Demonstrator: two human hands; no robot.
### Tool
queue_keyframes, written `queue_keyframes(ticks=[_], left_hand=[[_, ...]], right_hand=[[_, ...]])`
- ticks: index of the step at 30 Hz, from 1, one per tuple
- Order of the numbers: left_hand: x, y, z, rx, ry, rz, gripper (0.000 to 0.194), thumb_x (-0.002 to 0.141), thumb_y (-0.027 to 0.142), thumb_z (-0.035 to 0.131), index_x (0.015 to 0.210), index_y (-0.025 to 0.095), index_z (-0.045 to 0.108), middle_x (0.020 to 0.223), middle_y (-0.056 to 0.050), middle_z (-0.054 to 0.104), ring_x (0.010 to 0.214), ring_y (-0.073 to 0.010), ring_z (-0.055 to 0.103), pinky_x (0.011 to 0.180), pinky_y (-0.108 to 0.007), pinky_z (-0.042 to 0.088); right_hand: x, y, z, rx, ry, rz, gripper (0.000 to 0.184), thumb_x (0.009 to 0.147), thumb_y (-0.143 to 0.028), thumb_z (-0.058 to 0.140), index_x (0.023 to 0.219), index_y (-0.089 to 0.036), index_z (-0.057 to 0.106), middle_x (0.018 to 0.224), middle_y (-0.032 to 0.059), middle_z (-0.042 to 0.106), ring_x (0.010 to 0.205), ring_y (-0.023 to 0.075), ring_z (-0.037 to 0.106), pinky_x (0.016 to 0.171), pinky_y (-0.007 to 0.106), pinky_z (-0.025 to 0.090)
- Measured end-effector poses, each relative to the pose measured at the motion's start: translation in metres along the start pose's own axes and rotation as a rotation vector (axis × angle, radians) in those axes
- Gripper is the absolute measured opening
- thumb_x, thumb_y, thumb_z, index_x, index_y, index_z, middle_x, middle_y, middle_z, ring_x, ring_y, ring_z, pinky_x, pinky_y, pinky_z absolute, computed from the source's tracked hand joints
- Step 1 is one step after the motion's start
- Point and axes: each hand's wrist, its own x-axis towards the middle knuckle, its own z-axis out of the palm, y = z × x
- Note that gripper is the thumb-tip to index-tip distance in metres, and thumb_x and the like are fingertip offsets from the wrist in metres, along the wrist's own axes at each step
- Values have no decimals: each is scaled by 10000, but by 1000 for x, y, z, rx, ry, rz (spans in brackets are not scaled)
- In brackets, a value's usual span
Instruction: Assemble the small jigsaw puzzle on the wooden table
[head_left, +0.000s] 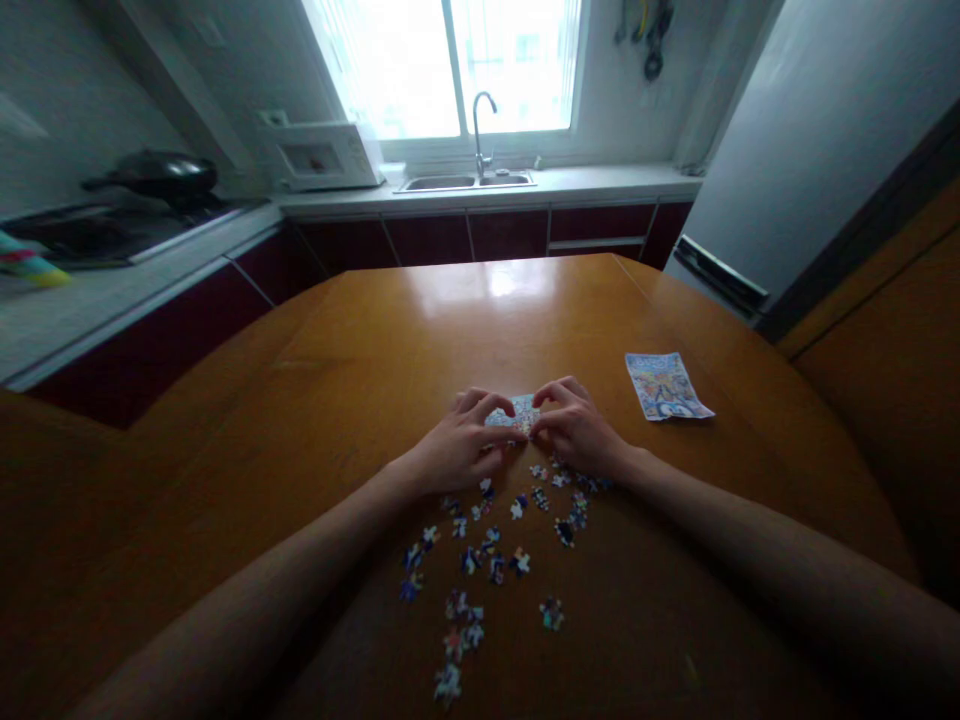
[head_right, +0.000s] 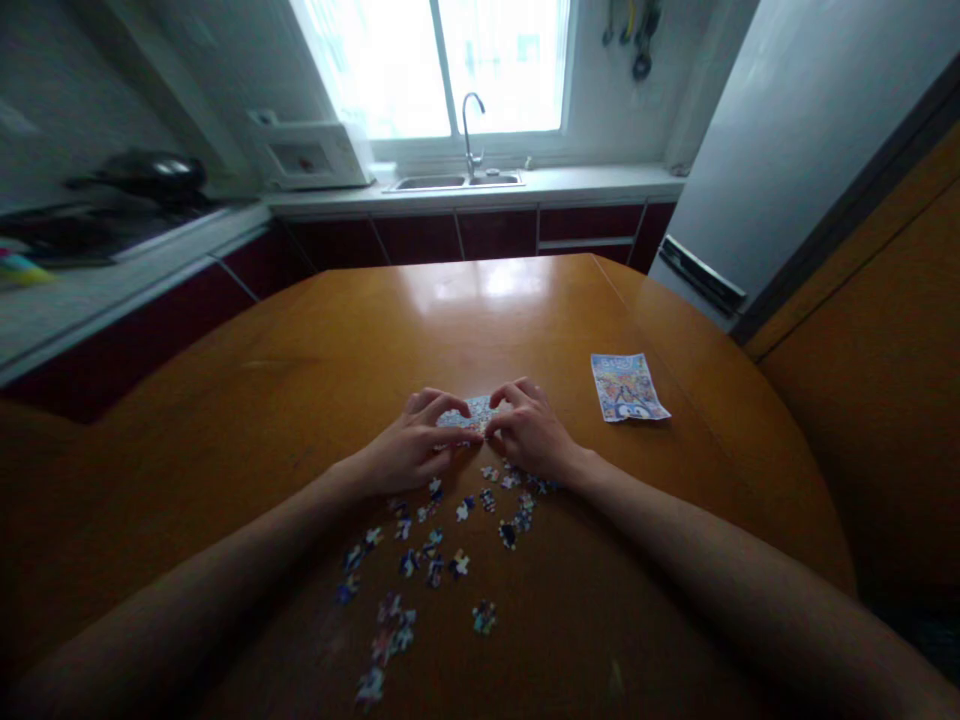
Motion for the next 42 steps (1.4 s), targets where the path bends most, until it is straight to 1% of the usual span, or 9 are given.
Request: queue_keyframes(ticks=[12,15,19,24,27,30,35,39,42], left_hand=[[0,3,7,-21,8,-7,348,923,179,554,1226,327,637,1287,-47,533,1189,-280,402,1065,-485,394],[1,3,6,-15,5,-2,338,923,170,558,1208,331,638,1274,-44,535,1182,-276,405,1059,-483,402],[2,3,6,-15,3,15,330,921,151,558,1194,317,641,1250,-46,542,1163,-274,419,1043,-479,411],[2,3,7,-11,13,19,287,938,177,564,1179,307,651,1246,-53,549,1168,-278,419,1045,-480,402],[2,3,8,-17,26,22,260,942,189,563,1155,297,667,1237,-58,554,1165,-280,427,1037,-481,407],[2,4,8,-14,42,27,229,945,210,574,1131,295,677,1229,-60,561,1152,-279,436,1026,-481,415],[2,3,8,-2,48,32,254,945,193,568,1153,303,665,1246,-58,556,1165,-276,431,1032,-478,416],[1,2,10,5,43,37,266,950,196,561,1169,312,657,1256,-56,552,1167,-274,429,1041,-485,408],[1,1,10,-2,37,34,250,953,207,560,1157,309,661,1256,-55,552,1173,-277,425,1045,-485,406]], right_hand=[[2,-4,-4,-54,-91,16,268,839,-45,607,869,-254,772,1078,60,653,1075,250,482,941,423,433],[6,-13,-18,-106,-161,-20,209,857,-93,625,912,-238,764,1077,76,656,1053,258,496,926,424,443],[10,-38,-50,-195,-214,-67,211,892,-112,600,968,-230,758,1079,88,653,1031,256,511,903,409,453],[-14,-67,-73,-172,-370,-73,115,880,-189,687,954,-244,755,1076,72,656,1015,237,525,881,384,465],[-37,-72,-72,-153,-468,-90,122,884,-194,693,971,-256,751,1115,66,651,1035,227,531,905,381,467],[-52,-73,-69,-176,-483,-68,159,885,-192,684,1019,-255,743,1149,73,639,1052,236,530,915,396,471],[-63,-76,-63,-192,-463,-75,180,925,-144,597,987,-232,741,1077,76,657,1009,224,537,894,374,475],[-72,-76,-60,-192,-418,-31,65,907,-224,656,901,-209,719,1020,82,661,967,227,533,839,366,478],[-77,-73,-62,-168,-383,-7,85,910,-270,661,885,-203,706,1011,84,660,952,224,527,827,369,477]])
